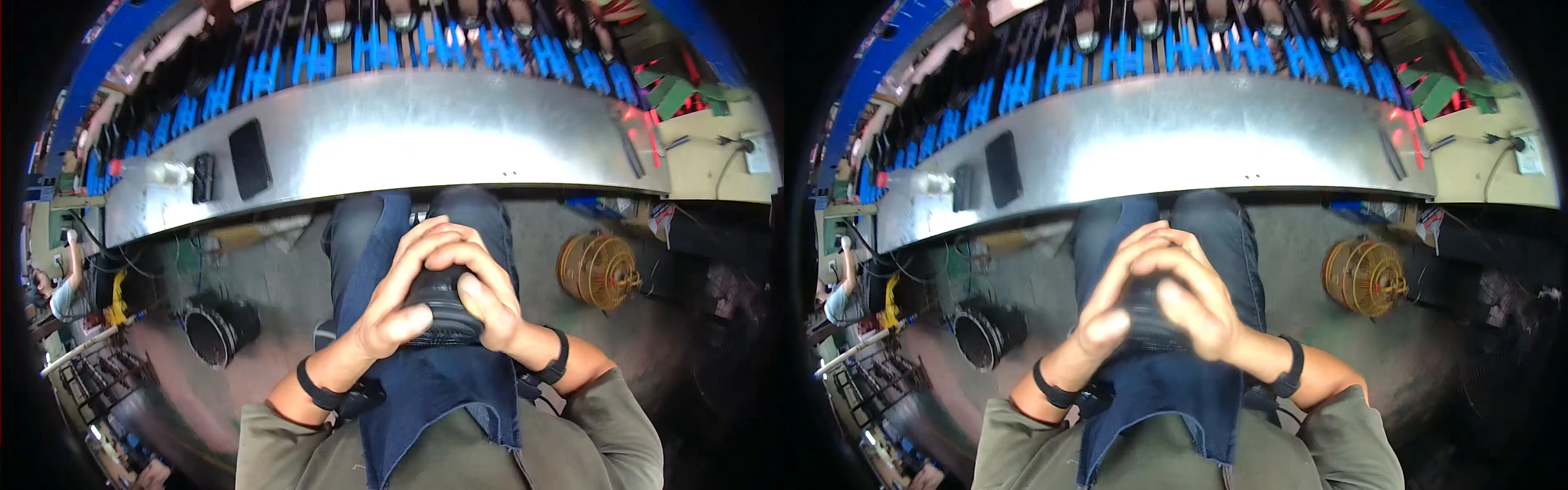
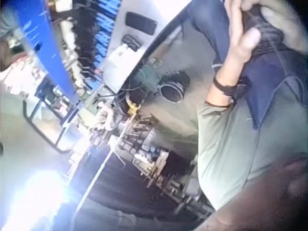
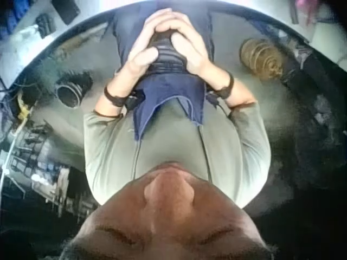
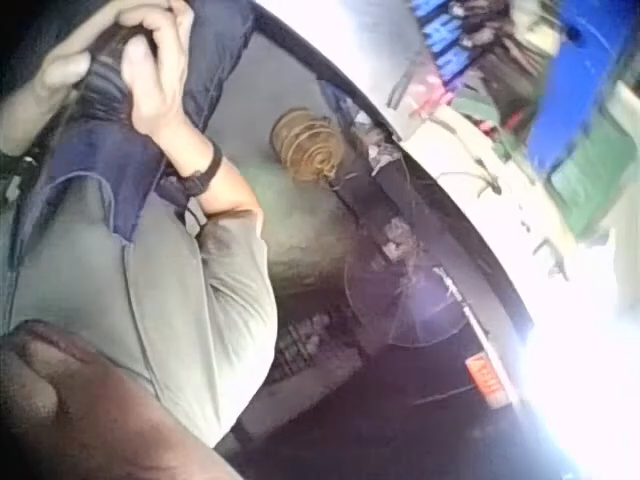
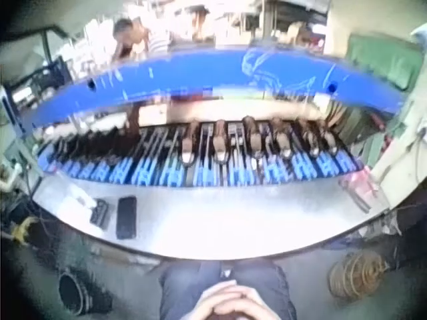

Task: Manually assemble and check shoe components on a production line.

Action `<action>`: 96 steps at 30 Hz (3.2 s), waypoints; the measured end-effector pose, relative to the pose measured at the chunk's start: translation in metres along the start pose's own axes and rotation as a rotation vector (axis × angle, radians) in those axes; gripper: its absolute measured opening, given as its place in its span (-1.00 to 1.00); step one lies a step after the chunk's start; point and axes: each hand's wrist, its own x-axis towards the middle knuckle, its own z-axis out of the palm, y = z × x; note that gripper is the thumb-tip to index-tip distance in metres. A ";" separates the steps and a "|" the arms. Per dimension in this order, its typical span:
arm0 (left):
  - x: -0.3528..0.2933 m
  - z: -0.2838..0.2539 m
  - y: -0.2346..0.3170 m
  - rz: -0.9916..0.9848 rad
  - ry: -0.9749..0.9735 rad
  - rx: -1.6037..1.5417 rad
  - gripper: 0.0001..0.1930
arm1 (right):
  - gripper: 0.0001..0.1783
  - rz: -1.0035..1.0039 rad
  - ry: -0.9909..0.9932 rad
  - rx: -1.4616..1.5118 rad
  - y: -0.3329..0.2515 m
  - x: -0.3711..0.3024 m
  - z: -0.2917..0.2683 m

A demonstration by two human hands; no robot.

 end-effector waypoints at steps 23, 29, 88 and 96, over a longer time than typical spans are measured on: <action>-0.042 0.024 0.015 0.243 0.381 0.388 -0.03 | -0.22 -0.302 0.084 -0.341 -0.009 -0.018 0.016; -0.040 0.024 -0.005 0.180 0.433 0.316 -0.12 | -0.34 -0.231 0.239 -0.350 0.004 -0.021 0.029; 0.262 -0.213 0.288 0.590 0.422 1.687 -0.67 | -0.15 0.128 0.229 -0.971 0.057 0.061 -0.100; 0.144 -0.045 0.269 0.690 0.156 1.344 -0.92 | -0.25 0.069 0.341 -0.980 0.057 0.047 -0.119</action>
